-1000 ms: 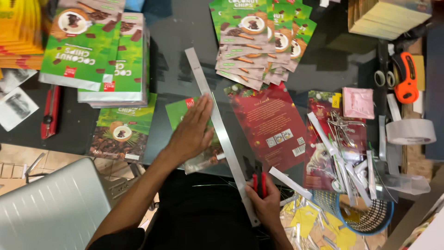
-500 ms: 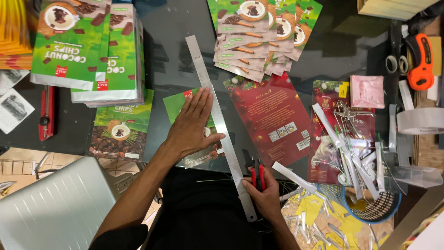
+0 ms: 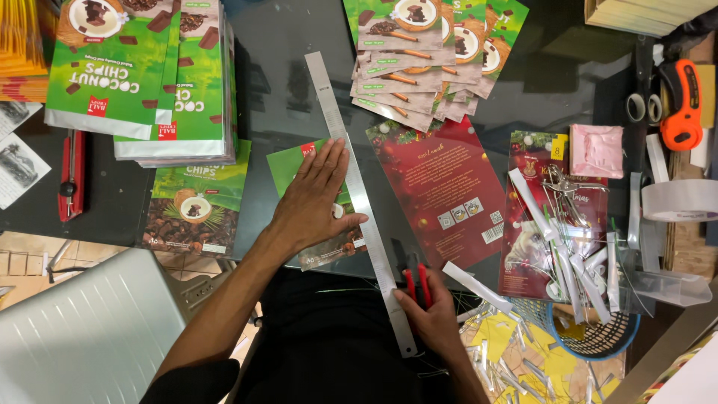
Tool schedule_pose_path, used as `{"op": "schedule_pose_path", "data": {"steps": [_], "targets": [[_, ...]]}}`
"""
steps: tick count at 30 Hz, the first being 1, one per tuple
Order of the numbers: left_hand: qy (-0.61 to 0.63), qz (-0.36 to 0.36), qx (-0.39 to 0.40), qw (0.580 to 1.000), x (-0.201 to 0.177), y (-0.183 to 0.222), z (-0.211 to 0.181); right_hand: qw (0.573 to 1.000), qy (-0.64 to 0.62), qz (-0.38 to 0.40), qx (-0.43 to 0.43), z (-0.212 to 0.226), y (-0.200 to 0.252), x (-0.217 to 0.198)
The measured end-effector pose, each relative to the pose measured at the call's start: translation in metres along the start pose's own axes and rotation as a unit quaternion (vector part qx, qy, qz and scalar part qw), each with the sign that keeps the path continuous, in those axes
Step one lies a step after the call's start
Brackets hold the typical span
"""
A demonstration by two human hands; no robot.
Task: The person trims printed coconut chips packaging sheets using a utility knife and a metal ruler on a work surface, handling the sheets and ruler to align cuts and removing the trimmed strips.
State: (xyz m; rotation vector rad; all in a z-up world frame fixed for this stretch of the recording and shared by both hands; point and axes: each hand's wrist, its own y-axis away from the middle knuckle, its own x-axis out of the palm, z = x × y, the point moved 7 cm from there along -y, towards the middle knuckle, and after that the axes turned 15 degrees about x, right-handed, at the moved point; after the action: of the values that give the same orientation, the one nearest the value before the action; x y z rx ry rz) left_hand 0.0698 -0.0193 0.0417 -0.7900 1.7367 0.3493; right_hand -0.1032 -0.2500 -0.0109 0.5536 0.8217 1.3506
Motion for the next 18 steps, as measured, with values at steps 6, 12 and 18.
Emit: {"op": "schedule_pose_path", "data": {"steps": [6, 12, 18], "targets": [[-0.007, -0.003, -0.002, 1.000, 0.001, 0.000, 0.000, 0.969, 0.244, -0.024, 0.032, 0.076, 0.030, -0.020], [-0.010, -0.063, 0.000, 0.998, -0.004, 0.000, -0.003, 0.939, 0.254, -0.080, -0.218, 0.166, 0.015, 0.015], [-0.027, 0.006, -0.026, 0.999, 0.004, -0.007, 0.001, 0.876, 0.329, -0.086, -0.342, 0.222, -0.018, 0.077]]}}
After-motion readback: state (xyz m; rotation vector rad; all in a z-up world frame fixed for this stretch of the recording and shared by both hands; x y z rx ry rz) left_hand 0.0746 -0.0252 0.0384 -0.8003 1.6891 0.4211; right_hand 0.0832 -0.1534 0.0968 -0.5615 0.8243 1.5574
